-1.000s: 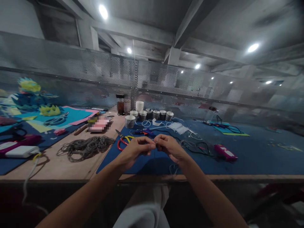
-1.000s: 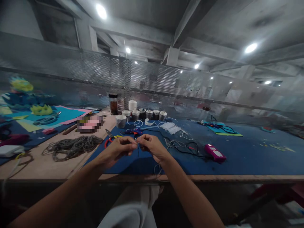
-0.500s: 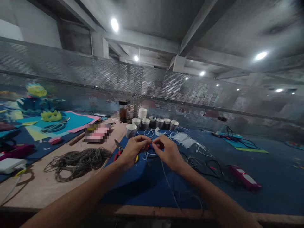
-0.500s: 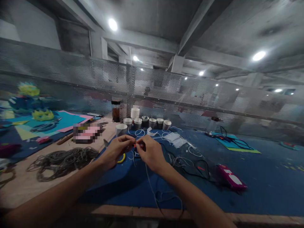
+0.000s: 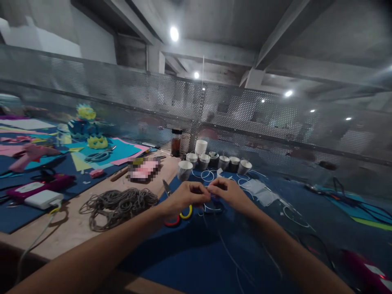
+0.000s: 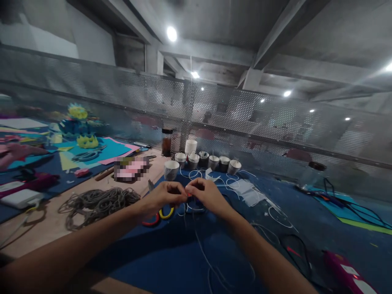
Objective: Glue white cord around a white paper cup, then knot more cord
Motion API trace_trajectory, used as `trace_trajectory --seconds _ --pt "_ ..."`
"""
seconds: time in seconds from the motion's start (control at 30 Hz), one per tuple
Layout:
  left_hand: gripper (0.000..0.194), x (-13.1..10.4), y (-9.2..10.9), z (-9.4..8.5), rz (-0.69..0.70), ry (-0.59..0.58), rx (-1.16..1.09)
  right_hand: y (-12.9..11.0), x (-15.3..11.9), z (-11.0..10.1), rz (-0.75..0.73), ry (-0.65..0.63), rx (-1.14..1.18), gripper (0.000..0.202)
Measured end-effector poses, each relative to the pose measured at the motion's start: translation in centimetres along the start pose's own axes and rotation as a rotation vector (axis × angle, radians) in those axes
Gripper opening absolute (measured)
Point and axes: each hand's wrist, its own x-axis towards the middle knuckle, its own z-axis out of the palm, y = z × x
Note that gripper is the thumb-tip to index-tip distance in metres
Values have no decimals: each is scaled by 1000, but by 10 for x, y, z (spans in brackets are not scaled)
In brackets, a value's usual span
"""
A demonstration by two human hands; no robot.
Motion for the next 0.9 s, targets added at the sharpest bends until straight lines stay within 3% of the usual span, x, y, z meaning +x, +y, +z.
trace_trajectory --seconds 0.1,0.33,0.7,0.9 --pt "17 -1 -1 -1 -45 -20 -151 7 1 -1 60 -25 93 24" --pt "19 1 -3 -2 -71 148 -378 2 -12 13 -102 199 -95 16" --pt "16 -2 -6 15 120 374 73 9 -16 26 -64 335 -54 24" --pt "17 -7 -2 23 237 396 184 10 -16 28 -15 358 30 29"
